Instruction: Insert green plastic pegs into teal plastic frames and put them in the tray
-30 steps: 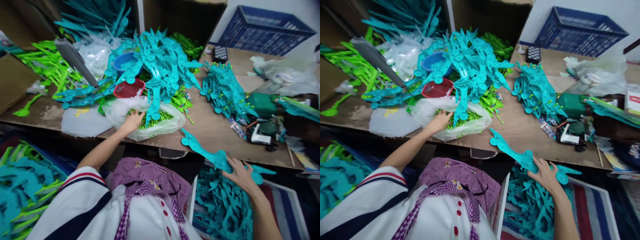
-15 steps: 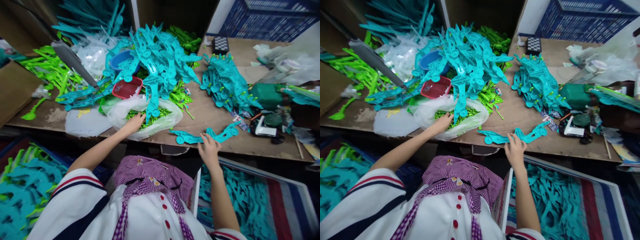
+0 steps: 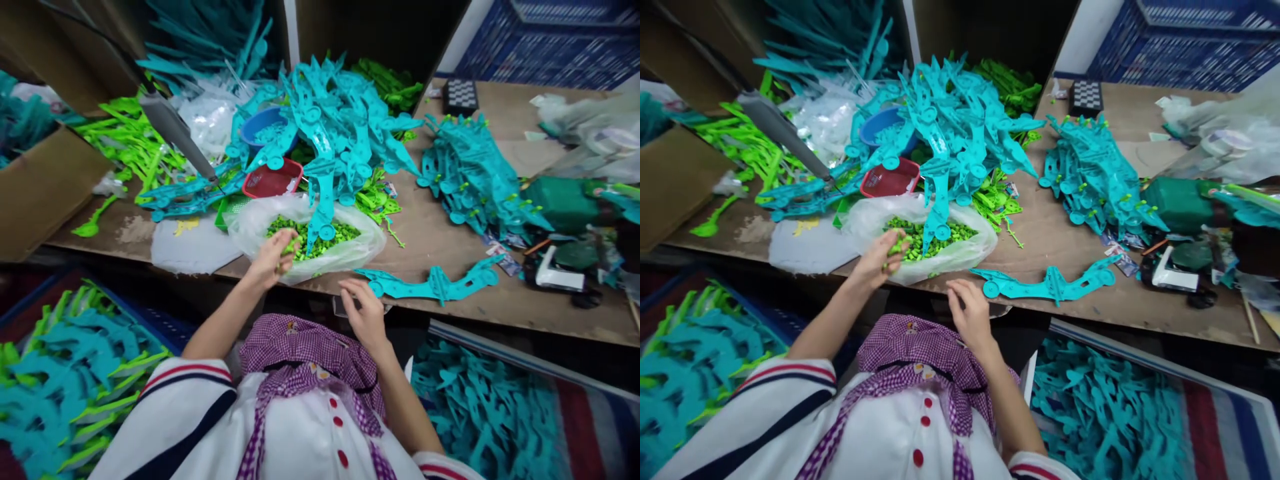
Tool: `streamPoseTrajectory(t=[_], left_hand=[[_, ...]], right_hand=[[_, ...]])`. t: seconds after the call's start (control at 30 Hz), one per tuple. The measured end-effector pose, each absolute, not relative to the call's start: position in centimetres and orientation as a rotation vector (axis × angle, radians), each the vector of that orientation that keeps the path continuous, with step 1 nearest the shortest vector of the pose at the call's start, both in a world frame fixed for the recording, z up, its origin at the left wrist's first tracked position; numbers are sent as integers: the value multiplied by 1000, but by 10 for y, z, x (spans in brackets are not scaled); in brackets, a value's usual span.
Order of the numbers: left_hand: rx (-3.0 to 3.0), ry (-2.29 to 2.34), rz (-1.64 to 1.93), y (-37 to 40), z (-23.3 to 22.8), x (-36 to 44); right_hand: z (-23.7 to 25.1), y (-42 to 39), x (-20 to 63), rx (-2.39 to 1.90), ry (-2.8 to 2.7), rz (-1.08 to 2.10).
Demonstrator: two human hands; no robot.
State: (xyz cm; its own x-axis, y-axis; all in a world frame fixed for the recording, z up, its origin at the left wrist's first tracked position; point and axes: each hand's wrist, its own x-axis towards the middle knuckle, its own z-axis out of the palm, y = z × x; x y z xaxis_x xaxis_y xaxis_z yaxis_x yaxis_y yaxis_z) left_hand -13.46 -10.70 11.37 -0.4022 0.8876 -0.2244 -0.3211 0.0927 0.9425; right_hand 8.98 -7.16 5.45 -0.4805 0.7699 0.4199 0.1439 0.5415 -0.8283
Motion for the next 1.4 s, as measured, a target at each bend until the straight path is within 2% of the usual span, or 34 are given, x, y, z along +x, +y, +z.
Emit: streamPoseTrajectory(t=[0.1,0.2,0.3,0.4,0.53,0.63,0.77,0.97,1.17,1.3,1.4], left_hand=[[357,1042,1366,-142,106,-97],[249,921,1351,-154,92,-73],[246,841,1354,-135,88,-64],[258,683,1238,-95,99,-52],[225,465,1114,-45,114,-26],[140,394,1097,-34,108,-15],[-66,481,1004,-55,76,-15],[-68,574,1059,-77,34,-22],[165,732,1072,-105,53,-25],[413,858,1204,-111,60,-26],[419,914,1156,-107,57,-27]], right_hand=[[57,-84,66,-745,-1745,1379],[53,-83,54,-742,-1591,1723],[53,-68,57,-781,-1446,1769],[61,-50,70,-863,-1369,1475],[77,-30,93,-988,-1407,735],[78,-25,108,-968,-1621,231],[50,-36,116,-839,-1842,54],[13,-61,110,-920,-1910,328],[38,-78,117,-893,-1980,610],[45,-79,116,-1032,-1698,1008],[47,-72,115,-1037,-1499,1102]])
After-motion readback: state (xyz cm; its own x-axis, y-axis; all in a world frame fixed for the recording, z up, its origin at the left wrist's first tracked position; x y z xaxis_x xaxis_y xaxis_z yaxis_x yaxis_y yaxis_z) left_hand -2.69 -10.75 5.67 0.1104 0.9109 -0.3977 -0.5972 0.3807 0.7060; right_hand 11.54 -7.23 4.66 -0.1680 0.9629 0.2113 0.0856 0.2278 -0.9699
